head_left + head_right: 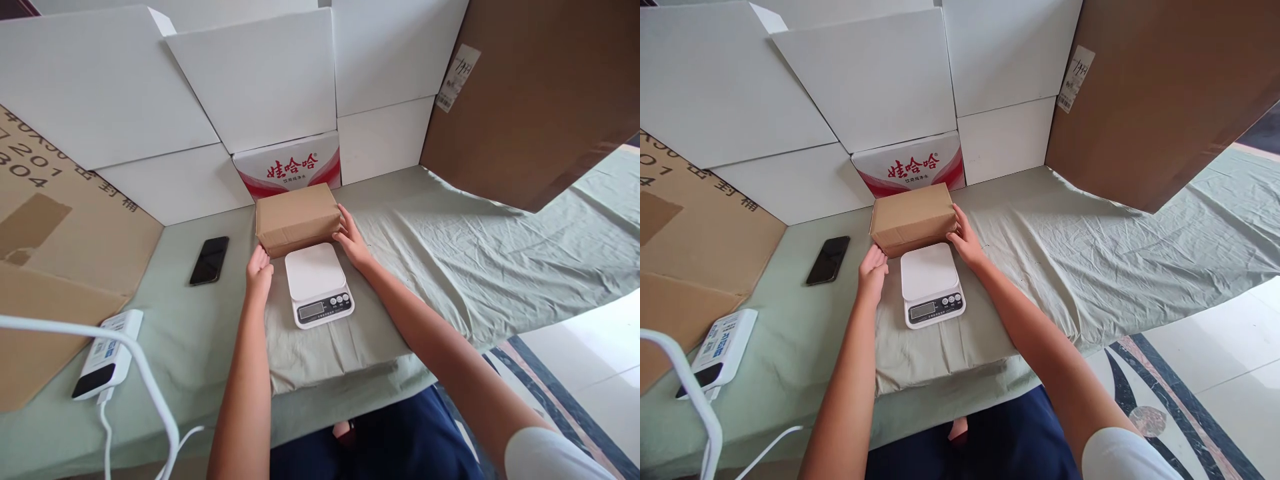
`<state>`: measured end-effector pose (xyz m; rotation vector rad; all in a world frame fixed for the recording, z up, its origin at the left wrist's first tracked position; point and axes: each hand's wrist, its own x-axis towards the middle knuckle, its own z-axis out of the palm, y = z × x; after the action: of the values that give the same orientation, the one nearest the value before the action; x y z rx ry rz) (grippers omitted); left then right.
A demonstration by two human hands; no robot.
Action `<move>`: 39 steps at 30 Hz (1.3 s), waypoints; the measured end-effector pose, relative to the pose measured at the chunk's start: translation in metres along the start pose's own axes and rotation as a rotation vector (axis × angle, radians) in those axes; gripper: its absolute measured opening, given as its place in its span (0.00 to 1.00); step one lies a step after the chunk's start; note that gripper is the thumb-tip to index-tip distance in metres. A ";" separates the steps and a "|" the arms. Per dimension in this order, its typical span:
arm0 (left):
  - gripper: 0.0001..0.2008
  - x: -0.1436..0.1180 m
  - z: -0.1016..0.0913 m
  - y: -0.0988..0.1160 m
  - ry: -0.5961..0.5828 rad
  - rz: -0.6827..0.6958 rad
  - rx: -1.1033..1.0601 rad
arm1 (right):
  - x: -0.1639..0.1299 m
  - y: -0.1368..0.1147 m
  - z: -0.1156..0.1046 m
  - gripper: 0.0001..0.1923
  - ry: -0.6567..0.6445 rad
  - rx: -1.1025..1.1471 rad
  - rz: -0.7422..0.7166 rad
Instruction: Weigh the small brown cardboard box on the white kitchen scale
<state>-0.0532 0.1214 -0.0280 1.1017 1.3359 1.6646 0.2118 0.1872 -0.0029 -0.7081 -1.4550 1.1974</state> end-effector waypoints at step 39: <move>0.33 -0.146 -0.012 0.028 0.163 0.197 0.167 | -0.104 -0.043 -0.015 0.42 0.070 -0.261 -0.180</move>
<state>-0.0105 -0.0212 -0.0280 1.2503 1.5346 1.8441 0.2598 0.0842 -0.0014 -0.7689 -1.5962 0.8469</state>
